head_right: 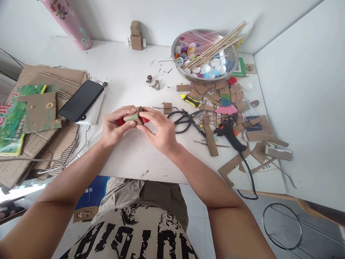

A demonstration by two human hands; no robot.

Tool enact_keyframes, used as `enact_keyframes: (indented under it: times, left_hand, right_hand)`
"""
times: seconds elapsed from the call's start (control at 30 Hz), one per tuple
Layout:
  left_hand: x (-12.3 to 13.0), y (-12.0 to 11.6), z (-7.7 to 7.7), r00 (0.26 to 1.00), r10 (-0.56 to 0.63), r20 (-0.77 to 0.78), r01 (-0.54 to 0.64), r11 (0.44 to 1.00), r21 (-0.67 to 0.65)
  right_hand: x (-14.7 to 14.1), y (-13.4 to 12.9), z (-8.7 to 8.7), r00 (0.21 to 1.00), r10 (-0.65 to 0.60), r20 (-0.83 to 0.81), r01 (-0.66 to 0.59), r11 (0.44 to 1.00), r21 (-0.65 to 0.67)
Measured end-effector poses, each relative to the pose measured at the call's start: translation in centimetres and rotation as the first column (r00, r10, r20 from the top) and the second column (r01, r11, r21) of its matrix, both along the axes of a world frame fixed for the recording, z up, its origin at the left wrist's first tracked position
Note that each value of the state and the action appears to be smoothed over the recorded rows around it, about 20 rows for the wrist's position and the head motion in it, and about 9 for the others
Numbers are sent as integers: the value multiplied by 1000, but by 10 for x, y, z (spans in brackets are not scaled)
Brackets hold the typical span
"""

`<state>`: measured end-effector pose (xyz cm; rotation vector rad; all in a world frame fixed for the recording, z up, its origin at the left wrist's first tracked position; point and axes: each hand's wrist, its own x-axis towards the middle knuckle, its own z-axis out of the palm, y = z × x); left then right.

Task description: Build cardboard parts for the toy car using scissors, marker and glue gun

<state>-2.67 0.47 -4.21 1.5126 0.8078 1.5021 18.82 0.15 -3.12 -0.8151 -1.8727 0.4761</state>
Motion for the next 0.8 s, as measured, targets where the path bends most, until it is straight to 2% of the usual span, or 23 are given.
enact_keyframes:
  times: [0.2, 0.4, 0.6, 0.8]
  left_hand:
    - [2, 2, 0, 1000, 14, 16, -13, 999, -53]
    - [3, 1, -2, 999, 39, 5, -38, 999, -25]
    - [-2, 2, 0, 999, 17, -44, -14, 998, 57]
    - [-1, 3, -1, 997, 36, -66, -27, 991, 134]
  right_hand:
    - [0, 0, 3, 1000, -11, 13, 11, 1000, -9]
    - [-1, -1, 3, 999, 10, -41, -10, 1000, -1]
    - [0, -1, 5, 996, 40, -77, -49, 992, -118]
    - [-4, -1, 7, 976, 39, -216, -92, 966, -241]
